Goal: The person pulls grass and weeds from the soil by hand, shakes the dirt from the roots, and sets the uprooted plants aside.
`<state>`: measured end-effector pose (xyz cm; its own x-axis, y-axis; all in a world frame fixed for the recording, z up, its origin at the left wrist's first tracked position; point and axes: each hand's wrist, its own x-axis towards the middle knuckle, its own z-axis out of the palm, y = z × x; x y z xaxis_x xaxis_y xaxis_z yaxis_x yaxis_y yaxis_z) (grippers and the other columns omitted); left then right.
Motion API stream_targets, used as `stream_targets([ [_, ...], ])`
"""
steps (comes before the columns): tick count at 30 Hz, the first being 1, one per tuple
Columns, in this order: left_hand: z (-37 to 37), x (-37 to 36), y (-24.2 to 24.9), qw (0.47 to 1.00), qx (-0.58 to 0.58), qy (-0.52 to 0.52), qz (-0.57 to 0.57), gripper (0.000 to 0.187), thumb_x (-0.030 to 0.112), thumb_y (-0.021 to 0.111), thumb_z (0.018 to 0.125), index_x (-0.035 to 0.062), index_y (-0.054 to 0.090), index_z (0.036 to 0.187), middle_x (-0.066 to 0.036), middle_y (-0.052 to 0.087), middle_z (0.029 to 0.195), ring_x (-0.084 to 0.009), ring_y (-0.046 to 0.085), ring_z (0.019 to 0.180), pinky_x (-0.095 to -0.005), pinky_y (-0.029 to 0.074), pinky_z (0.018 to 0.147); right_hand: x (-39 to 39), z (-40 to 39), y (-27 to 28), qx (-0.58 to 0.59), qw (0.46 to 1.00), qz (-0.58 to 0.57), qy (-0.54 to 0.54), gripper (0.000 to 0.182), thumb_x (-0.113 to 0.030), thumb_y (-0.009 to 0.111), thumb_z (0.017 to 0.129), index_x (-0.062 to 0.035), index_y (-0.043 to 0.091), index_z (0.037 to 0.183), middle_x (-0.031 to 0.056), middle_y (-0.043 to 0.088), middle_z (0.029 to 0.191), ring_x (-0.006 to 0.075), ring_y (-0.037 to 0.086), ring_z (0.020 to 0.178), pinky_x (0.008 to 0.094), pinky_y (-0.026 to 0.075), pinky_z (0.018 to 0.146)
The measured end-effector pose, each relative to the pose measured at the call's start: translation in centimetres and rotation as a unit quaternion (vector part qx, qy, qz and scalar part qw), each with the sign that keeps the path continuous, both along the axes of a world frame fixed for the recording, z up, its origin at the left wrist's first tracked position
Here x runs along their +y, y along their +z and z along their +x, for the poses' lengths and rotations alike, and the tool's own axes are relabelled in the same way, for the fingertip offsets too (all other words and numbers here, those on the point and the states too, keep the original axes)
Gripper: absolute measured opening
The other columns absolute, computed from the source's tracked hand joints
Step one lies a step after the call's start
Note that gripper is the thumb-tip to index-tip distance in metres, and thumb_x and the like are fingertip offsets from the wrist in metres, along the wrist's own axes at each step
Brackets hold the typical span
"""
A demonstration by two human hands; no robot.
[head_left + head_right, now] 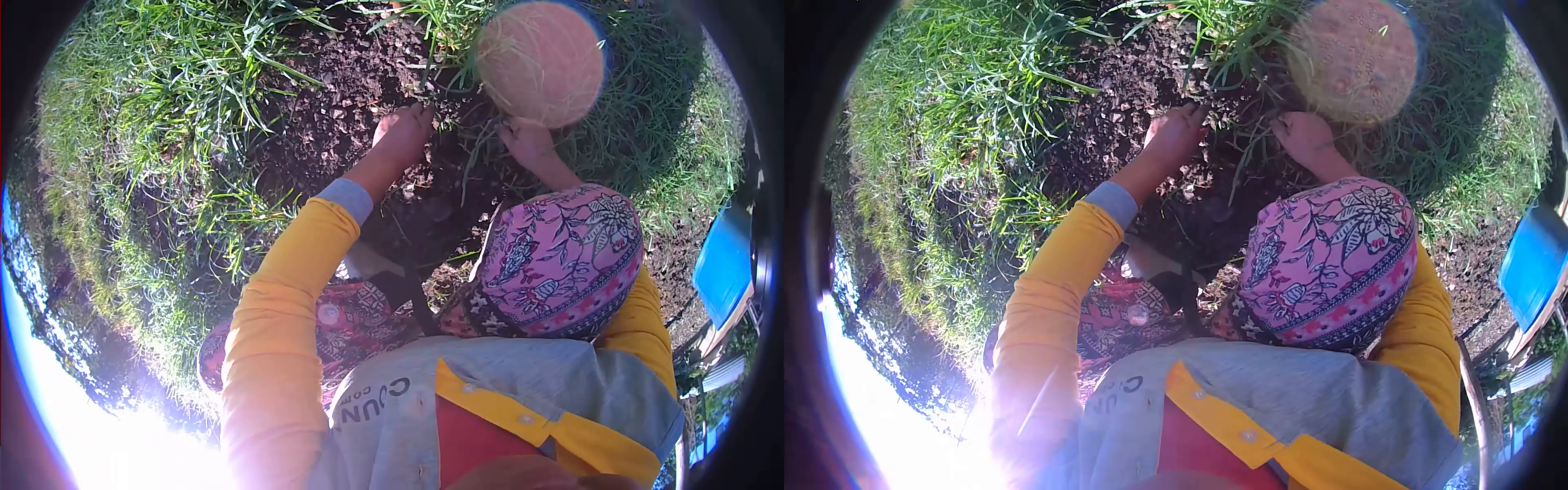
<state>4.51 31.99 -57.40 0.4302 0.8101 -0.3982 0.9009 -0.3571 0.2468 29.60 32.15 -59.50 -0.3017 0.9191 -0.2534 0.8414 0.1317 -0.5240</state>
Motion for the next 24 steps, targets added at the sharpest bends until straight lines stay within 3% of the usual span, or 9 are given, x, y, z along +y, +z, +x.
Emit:
stream_targets([
  [2,0.1,0.4,-2.2,0.998,-0.051,-0.01,0.023,0.049,0.029,0.058,0.079,0.0168,0.044,0.125,-0.008,0.054,0.103,-0.0264,0.058,0.092,-0.0396,0.049,0.073,1.3,1.7,1.7,0.02,1.0,0.011,0.005,0.033,-0.035,0.051,0.083,-0.0049,0.063,0.078,0.0189,0.059,0.073,0.0358,0.058,0.071,0.044,0.047,0.064],
  [3,0.1,0.5,-3.7,0.994,-0.083,-0.034,0.058,0.047,0.03,0.059,0.078,0.0204,0.047,0.123,-0.008,0.055,0.103,-0.0259,0.058,0.09,-0.0396,0.05,0.072,1.9,2.3,2.1,0.03,0.999,0.018,0.009,0.034,-0.036,0.05,0.084,-0.005,0.062,0.08,0.0194,0.059,0.074,0.0357,0.058,0.072,0.0442,0.047,0.064],
  [6,1.4,1.4,-3.7,0.997,-0.06,-0.056,0.011,0.047,0.031,0.06,0.078,0.0223,0.048,0.122,-0.007,0.055,0.102,-0.0253,0.059,0.089,-0.0393,0.05,0.071,3.8,2.3,1.1,0.082,0.993,0.062,-0.061,0.034,-0.037,0.05,0.084,-0.0053,0.062,0.085,0.0199,0.06,0.076,0.036,0.059,0.075,0.0441,0.046,0.065],
  [7,1.9,1.6,-3.7,0.997,-0.05,-0.053,0.008,0.04,0.028,0.059,0.078,0.0222,0.052,0.117,-0.007,0.056,0.099,-0.0258,0.06,0.086,-0.039,0.051,0.068,4.0,3.2,-1.4,-0.055,0.99,0.116,0.061,0.034,-0.037,0.049,0.086,-0.0055,0.061,0.089,0.0198,0.06,0.078,0.0376,0.058,0.075,0.045,0.046,0.065],
  [13,3.5,1.2,-5.2,0.996,-0.063,-0.045,0.046,0.024,0.02,0.056,0.077,0.0154,0.059,0.1,-0.008,0.057,0.095,-0.0274,0.062,0.077,-0.0394,0.051,0.063,6.7,-0.6,1.7,-0.071,0.997,-0.009,0.006,0.035,-0.039,0.05,0.085,-0.0067,0.062,0.092,0.0198,0.061,0.084,0.0368,0.059,0.082,0.0452,0.047,0.07],
  [16,3.9,0.8,-5.5,0.998,-0.064,0.013,0.022,0.019,0.012,0.053,0.077,0.0133,0.059,0.095,-0.01,0.058,0.093,-0.0264,0.062,0.084,-0.0374,0.052,0.069,5.6,-0.7,0.0,-0.099,0.995,0.009,0.012,0.039,-0.038,0.045,0.087,-0.0026,0.063,0.085,0.0195,0.062,0.08,0.0363,0.059,0.082,0.0443,0.045,0.071],
  [19,3.1,1.1,-5.6,0.995,-0.07,0.07,0.004,0.017,0.013,0.054,0.077,0.0123,0.06,0.092,-0.011,0.06,0.091,-0.0287,0.061,0.084,-0.0395,0.051,0.069,4.8,-0.5,0.2,-0.242,0.964,-0.046,0.102,0.034,-0.035,0.049,0.084,-0.0038,0.063,0.086,0.0183,0.063,0.08,0.0339,0.06,0.082,0.0437,0.046,0.069],
  [24,2.6,0.8,-4.6,0.98,-0.116,0.159,-0.021,0.015,0.02,0.057,0.077,0.0096,0.059,0.088,-0.011,0.061,0.09,-0.0311,0.06,0.082,-0.0418,0.05,0.07,3.1,0.2,1.2,-0.318,0.923,-0.149,0.159,0.027,-0.029,0.052,0.08,-0.0071,0.066,0.089,0.0147,0.064,0.086,0.029,0.062,0.083,0.0401,0.049,0.07],
])
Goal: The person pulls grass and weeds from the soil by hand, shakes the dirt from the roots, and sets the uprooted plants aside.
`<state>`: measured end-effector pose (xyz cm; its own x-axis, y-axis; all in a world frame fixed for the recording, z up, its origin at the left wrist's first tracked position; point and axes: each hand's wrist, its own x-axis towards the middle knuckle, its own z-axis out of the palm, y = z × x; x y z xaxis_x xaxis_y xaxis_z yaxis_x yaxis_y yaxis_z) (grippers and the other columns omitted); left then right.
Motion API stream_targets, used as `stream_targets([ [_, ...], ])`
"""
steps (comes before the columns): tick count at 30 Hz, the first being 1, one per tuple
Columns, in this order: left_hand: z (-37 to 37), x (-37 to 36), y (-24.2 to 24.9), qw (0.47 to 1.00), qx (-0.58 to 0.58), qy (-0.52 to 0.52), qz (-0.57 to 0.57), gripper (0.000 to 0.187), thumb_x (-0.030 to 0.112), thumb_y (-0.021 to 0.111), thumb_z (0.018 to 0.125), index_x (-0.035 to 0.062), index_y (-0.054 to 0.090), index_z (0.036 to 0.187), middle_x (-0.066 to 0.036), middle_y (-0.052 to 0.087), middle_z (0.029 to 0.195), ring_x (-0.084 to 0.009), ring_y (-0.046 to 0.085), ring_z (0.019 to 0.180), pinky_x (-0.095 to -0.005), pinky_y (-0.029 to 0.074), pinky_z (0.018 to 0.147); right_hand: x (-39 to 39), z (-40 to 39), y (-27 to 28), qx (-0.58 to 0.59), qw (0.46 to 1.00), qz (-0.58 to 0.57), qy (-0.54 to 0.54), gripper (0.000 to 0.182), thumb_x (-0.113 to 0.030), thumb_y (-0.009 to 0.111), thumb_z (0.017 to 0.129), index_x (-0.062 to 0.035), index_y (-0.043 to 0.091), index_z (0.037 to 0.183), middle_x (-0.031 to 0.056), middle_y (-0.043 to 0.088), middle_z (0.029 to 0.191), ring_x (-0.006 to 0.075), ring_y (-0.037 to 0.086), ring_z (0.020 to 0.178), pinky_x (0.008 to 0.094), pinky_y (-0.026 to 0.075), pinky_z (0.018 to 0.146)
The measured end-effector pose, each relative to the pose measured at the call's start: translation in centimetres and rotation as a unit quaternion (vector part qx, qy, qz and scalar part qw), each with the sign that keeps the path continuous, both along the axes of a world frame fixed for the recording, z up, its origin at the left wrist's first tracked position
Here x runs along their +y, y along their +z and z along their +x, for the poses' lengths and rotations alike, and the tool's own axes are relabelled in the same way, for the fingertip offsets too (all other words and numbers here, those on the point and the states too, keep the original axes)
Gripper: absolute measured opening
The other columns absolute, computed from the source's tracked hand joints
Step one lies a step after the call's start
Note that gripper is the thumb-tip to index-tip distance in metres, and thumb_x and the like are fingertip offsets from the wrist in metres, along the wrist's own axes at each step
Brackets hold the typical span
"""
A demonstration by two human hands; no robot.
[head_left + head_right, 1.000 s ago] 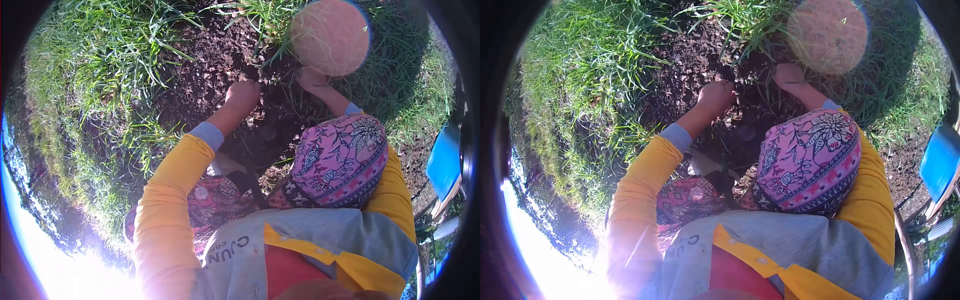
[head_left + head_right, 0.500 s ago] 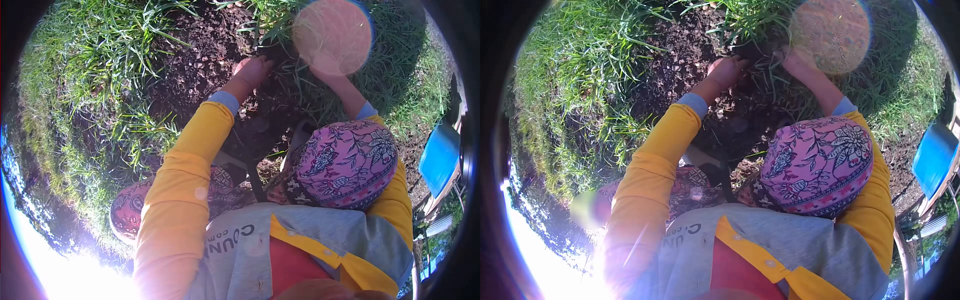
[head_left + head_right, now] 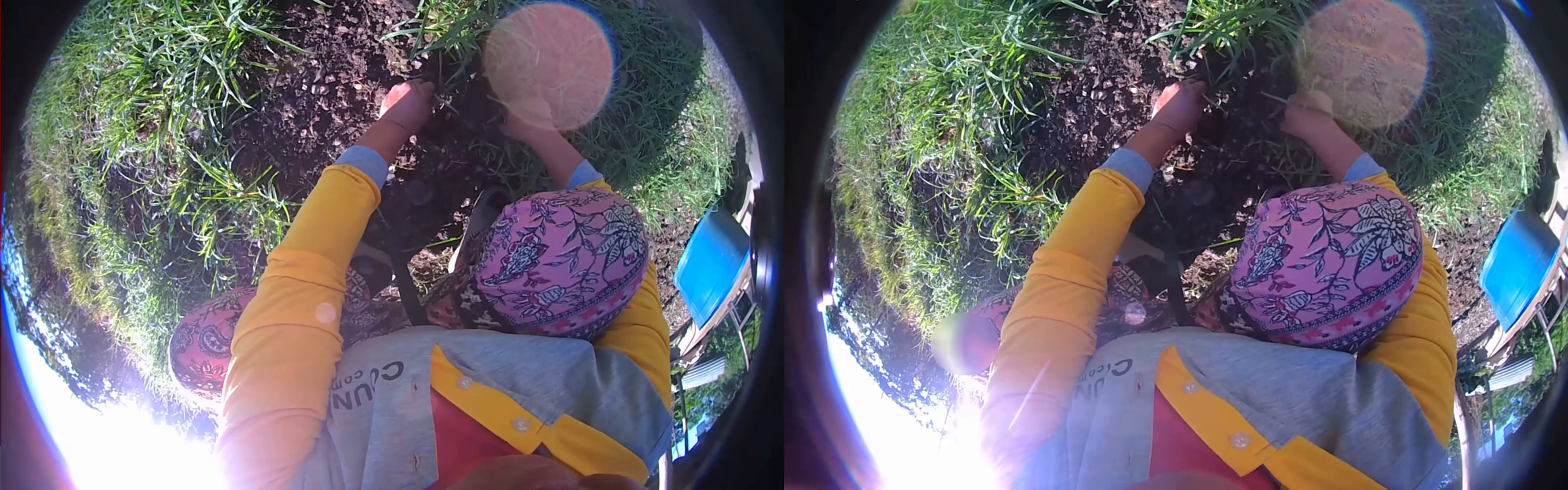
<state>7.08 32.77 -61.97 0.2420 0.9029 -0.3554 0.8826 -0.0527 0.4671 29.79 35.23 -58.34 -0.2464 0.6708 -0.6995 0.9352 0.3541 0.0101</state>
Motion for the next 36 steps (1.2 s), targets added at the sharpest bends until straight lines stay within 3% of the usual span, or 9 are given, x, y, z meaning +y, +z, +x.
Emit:
stream_targets([
  [4,0.5,0.1,2.3,0.997,-0.068,0.043,0.01,0.019,0.026,0.057,0.079,0.0089,0.059,0.086,-0.011,0.061,0.087,-0.0317,0.06,0.081,-0.0428,0.049,0.07,-1.6,1.8,-4.9,0.006,0.999,0.051,0.015,0.024,-0.021,0.051,0.078,-0.0088,0.066,0.091,0.0141,0.064,0.087,0.0256,0.063,0.084,0.0378,0.051,0.069],
  [7,1.1,1.9,3.7,0.995,-0.01,-0.074,0.071,0.023,0.032,0.057,0.079,0.0093,0.06,0.084,-0.01,0.062,0.082,-0.0296,0.06,0.079,-0.0404,0.049,0.068,-2.3,1.8,-4.9,0.009,0.999,0.041,0.003,0.023,-0.018,0.047,0.079,-0.0086,0.066,0.086,0.0132,0.064,0.084,0.0267,0.063,0.082,0.0389,0.051,0.067],
  [10,0.7,2.5,4.2,0.992,0.045,-0.1,0.056,0.027,0.036,0.057,0.081,0.0112,0.061,0.09,-0.01,0.062,0.083,-0.0281,0.061,0.079,-0.0404,0.049,0.069,-3.1,2.1,-4.1,0.064,0.994,0.078,-0.032,0.022,-0.02,0.047,0.08,-0.0065,0.065,0.079,0.0135,0.064,0.081,0.0276,0.063,0.079,0.0404,0.051,0.064],
  [13,0.0,2.8,3.7,0.994,0.065,-0.08,0.023,0.026,0.036,0.055,0.082,0.0117,0.062,0.089,-0.009,0.063,0.082,-0.027,0.061,0.08,-0.0396,0.049,0.069,-3.9,3.2,-3.4,0.08,0.988,0.11,0.068,0.023,-0.022,0.048,0.081,-0.0054,0.063,0.076,0.0134,0.064,0.077,0.0281,0.064,0.074,0.0407,0.051,0.061],
  [16,-0.5,2.6,2.9,0.995,0.068,-0.074,0.026,0.026,0.036,0.055,0.082,0.0125,0.062,0.089,-0.009,0.063,0.081,-0.0266,0.062,0.079,-0.0387,0.05,0.068,-4.5,3.6,-4.6,0.078,0.992,0.097,-0.033,0.032,-0.034,0.05,0.081,-0.0044,0.062,0.076,0.0182,0.062,0.072,0.0326,0.062,0.068,0.0426,0.05,0.058],
  [25,-2.3,2.1,3.9,0.996,0.062,-0.058,0.022,0.019,0.03,0.054,0.081,0.0149,0.062,0.09,-0.007,0.063,0.079,-0.0253,0.062,0.077,-0.0377,0.05,0.066,-4.7,5.7,-7.3,0.111,0.975,0.193,0.026,0.015,-0.017,0.052,0.076,-0.006,0.058,0.068,0.0135,0.061,0.068,0.0289,0.062,0.065,0.0406,0.05,0.054],
  [31,-0.8,2.1,2.9,0.995,0.055,-0.08,0.021,0.021,0.029,0.054,0.081,0.0135,0.062,0.093,-0.007,0.064,0.087,-0.0254,0.062,0.082,-0.037,0.05,0.071,-3.7,5.7,-9.4,0.042,0.996,0.009,0.081,0.025,-0.022,0.048,0.081,-0.0015,0.061,0.074,0.0208,0.062,0.082,0.0338,0.062,0.077,0.0421,0.05,0.065],
  [34,-0.8,2.2,2.8,0.994,0.053,-0.09,0.017,0.022,0.029,0.054,0.082,0.0123,0.062,0.094,-0.007,0.064,0.088,-0.0257,0.062,0.084,-0.0369,0.049,0.072,-3.7,3.1,-6.3,0.013,0.995,0.03,-0.098,0.036,-0.031,0.043,0.087,0.0009,0.06,0.089,0.0226,0.06,0.09,0.0362,0.058,0.09,0.0447,0.047,0.077],
  [36,-1.0,2.2,2.3,0.994,0.053,-0.095,0.019,0.022,0.03,0.054,0.082,0.0123,0.062,0.094,-0.007,0.064,0.088,-0.0256,0.061,0.085,-0.0369,0.049,0.072,-4.4,4.0,-7.3,0.039,0.991,0.054,-0.115,0.041,-0.036,0.042,0.088,0.0003,0.06,0.089,0.0231,0.06,0.09,0.0377,0.057,0.09,0.0452,0.046,0.078],
])
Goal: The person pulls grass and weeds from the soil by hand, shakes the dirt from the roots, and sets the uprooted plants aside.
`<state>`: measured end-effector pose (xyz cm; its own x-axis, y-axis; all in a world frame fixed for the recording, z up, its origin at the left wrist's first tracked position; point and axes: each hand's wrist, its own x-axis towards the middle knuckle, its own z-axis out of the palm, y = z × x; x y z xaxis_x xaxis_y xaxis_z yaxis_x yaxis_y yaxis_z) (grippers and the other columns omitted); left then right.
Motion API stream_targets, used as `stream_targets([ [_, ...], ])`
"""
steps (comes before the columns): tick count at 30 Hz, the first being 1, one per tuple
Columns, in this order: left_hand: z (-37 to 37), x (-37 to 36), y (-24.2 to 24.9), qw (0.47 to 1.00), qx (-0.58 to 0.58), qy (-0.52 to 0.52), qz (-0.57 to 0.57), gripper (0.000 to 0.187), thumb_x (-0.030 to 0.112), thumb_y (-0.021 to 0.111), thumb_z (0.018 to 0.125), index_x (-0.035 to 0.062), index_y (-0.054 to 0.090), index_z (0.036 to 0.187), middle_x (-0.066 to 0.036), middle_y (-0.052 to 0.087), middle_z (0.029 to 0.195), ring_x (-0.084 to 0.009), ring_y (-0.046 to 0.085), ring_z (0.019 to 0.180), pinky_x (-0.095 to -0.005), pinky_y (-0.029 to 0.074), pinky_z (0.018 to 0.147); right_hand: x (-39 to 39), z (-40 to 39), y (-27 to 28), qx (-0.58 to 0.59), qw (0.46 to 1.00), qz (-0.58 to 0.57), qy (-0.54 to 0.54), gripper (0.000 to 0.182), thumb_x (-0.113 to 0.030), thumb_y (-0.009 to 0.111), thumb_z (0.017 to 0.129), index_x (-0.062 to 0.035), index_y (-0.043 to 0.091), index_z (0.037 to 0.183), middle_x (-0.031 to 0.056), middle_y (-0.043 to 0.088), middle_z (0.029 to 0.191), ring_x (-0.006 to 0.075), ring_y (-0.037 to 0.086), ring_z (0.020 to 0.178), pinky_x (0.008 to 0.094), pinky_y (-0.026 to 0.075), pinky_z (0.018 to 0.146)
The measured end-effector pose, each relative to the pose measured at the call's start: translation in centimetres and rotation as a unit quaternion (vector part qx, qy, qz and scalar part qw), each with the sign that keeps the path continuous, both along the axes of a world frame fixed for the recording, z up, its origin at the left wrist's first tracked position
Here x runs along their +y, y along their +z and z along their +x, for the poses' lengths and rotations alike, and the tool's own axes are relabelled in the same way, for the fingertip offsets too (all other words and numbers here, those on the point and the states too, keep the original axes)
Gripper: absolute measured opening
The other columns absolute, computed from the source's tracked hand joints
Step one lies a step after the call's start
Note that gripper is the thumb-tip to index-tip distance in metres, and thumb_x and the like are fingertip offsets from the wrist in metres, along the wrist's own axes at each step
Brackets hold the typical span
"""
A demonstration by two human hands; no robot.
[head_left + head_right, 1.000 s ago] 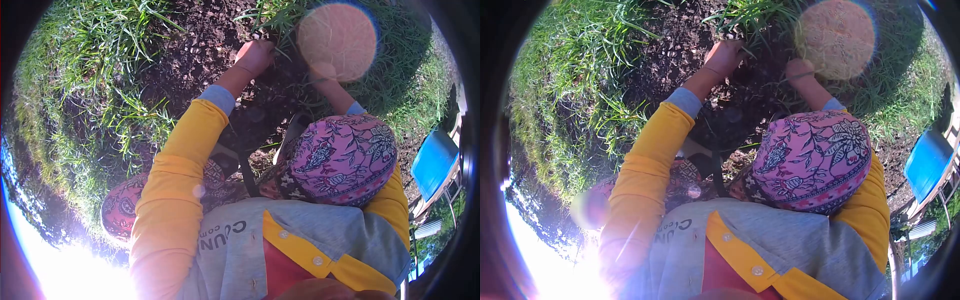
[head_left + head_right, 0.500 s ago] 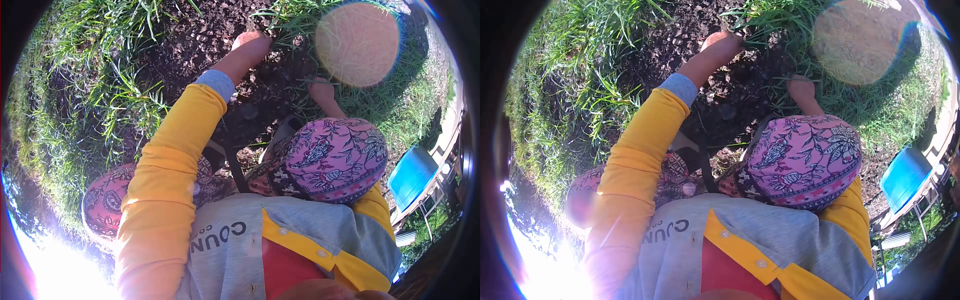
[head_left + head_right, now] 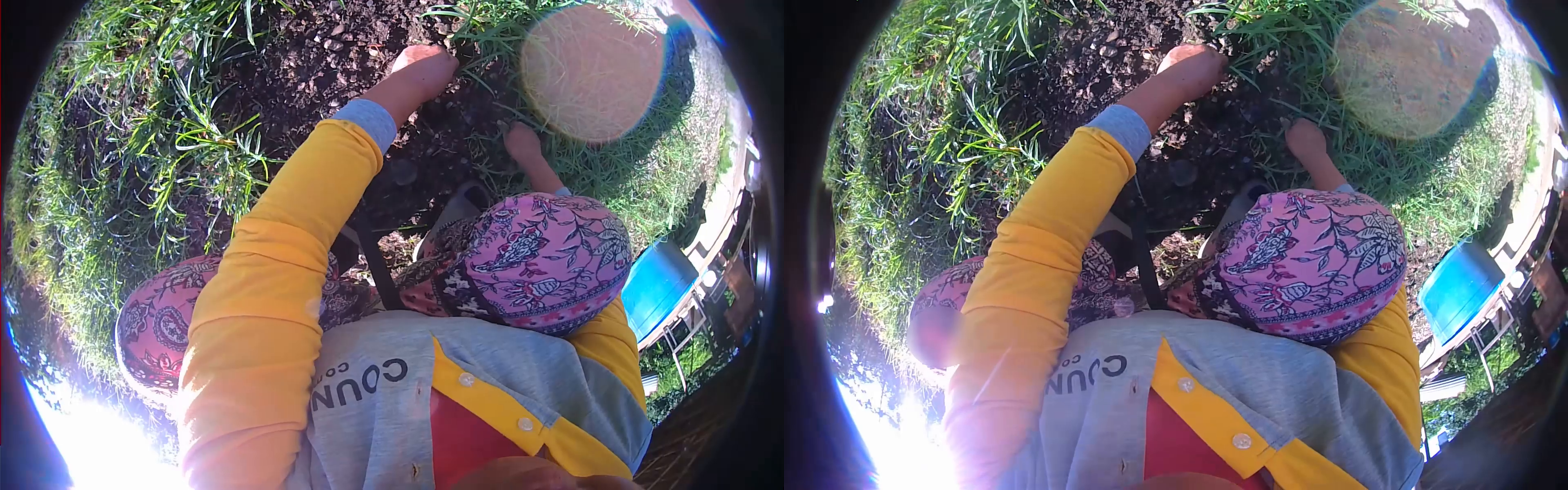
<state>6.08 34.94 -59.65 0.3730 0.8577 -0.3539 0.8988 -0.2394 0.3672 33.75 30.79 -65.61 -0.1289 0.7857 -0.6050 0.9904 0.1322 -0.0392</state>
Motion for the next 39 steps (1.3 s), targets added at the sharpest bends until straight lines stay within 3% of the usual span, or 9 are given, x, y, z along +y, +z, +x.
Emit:
stream_targets([
  [4,-0.7,0.3,1.6,1.0,0.007,0.006,0.01,0.023,0.031,0.056,0.081,0.0121,0.062,0.093,-0.008,0.063,0.085,-0.0253,0.061,0.084,-0.0372,0.049,0.072,-1.8,0.0,0.5,0.07,0.993,0.09,-0.02,0.039,-0.036,0.047,0.086,0.0003,0.061,0.081,0.0231,0.061,0.08,0.0385,0.06,0.077,0.0449,0.049,0.066],
  [7,-1.2,0.5,2.7,0.999,0.01,0.016,0.029,0.023,0.032,0.056,0.081,0.0123,0.062,0.092,-0.007,0.063,0.083,-0.0255,0.061,0.081,-0.0372,0.05,0.07,-1.8,1.1,-0.5,0.076,0.993,0.077,-0.04,0.035,-0.035,0.045,0.087,-0.0028,0.06,0.088,0.0226,0.061,0.084,0.0398,0.059,0.08,0.0465,0.048,0.07],
  [15,-2.0,0.2,1.7,0.994,-0.037,0.092,0.042,0.027,0.038,0.054,0.083,0.0123,0.06,0.091,-0.01,0.062,0.077,-0.0279,0.061,0.074,-0.0394,0.049,0.065,-1.2,2.6,-2.1,0.067,0.993,0.099,-0.022,0.031,-0.032,0.051,0.083,-0.0025,0.061,0.081,0.0231,0.061,0.076,0.0404,0.059,0.075,0.0468,0.048,0.066],
  [22,-2.8,1.4,4.5,0.995,0.005,0.098,0.031,0.029,0.039,0.051,0.085,0.0114,0.058,0.092,-0.01,0.062,0.079,-0.0284,0.061,0.074,-0.0398,0.05,0.065,-2.4,0.6,2.1,0.09,0.983,0.107,-0.115,0.04,-0.04,0.05,0.084,-0.0007,0.061,0.081,0.0246,0.06,0.08,0.0429,0.057,0.08,0.0489,0.045,0.072],
  [28,-4.3,1.1,2.0,0.984,0.008,0.099,0.146,0.034,0.042,0.054,0.082,0.0109,0.059,0.096,-0.01,0.062,0.083,-0.0261,0.061,0.082,-0.0381,0.05,0.071,-2.3,4.4,-2.0,0.08,0.989,0.124,0.001,0.035,-0.034,0.049,0.085,-0.0009,0.061,0.08,0.0227,0.061,0.081,0.042,0.058,0.077,0.0483,0.047,0.065],
  [31,-4.0,1.8,5.8,0.993,-0.009,0.116,-0.031,0.03,0.035,0.054,0.083,0.0066,0.06,0.092,-0.016,0.062,0.086,-0.03,0.061,0.082,-0.0404,0.048,0.072,-1.9,5.3,-4.4,0.083,0.989,0.11,0.055,0.034,-0.034,0.051,0.084,-0.0015,0.061,0.079,0.0212,0.061,0.079,0.0417,0.058,0.075,0.0484,0.047,0.062],
  [34,-3.9,2.0,5.4,0.99,-0.031,0.131,-0.033,0.03,0.034,0.054,0.083,0.006,0.061,0.09,-0.017,0.062,0.086,-0.0309,0.06,0.081,-0.0413,0.048,0.07,-2.6,2.3,-0.3,0.11,0.986,0.123,-0.035,0.036,-0.036,0.052,0.083,-0.0014,0.06,0.079,0.0214,0.061,0.078,0.0416,0.058,0.074,0.0483,0.047,0.063],
  [37,-3.5,2.8,6.3,0.986,-0.037,0.148,-0.061,0.032,0.036,0.052,0.084,0.0068,0.061,0.094,-0.017,0.062,0.085,-0.0309,0.06,0.082,-0.0404,0.048,0.071,-4.3,0.5,4.8,-0.027,0.988,0.075,-0.135,0.038,-0.038,0.052,0.084,-0.0008,0.061,0.085,0.0227,0.061,0.078,0.0411,0.059,0.073,0.0474,0.046,0.064],
  [39,-2.9,2.7,5.1,0.99,-0.028,0.127,-0.046,0.036,0.039,0.051,0.085,0.0081,0.059,0.1,-0.016,0.062,0.088,-0.029,0.06,0.081,-0.0404,0.048,0.07,-6.5,2.6,7.9,0.001,0.981,0.118,-0.153,0.038,-0.037,0.053,0.084,0.0,0.06,0.08,0.0209,0.06,0.073,0.0374,0.059,0.069,0.0449,0.046,0.061],
])
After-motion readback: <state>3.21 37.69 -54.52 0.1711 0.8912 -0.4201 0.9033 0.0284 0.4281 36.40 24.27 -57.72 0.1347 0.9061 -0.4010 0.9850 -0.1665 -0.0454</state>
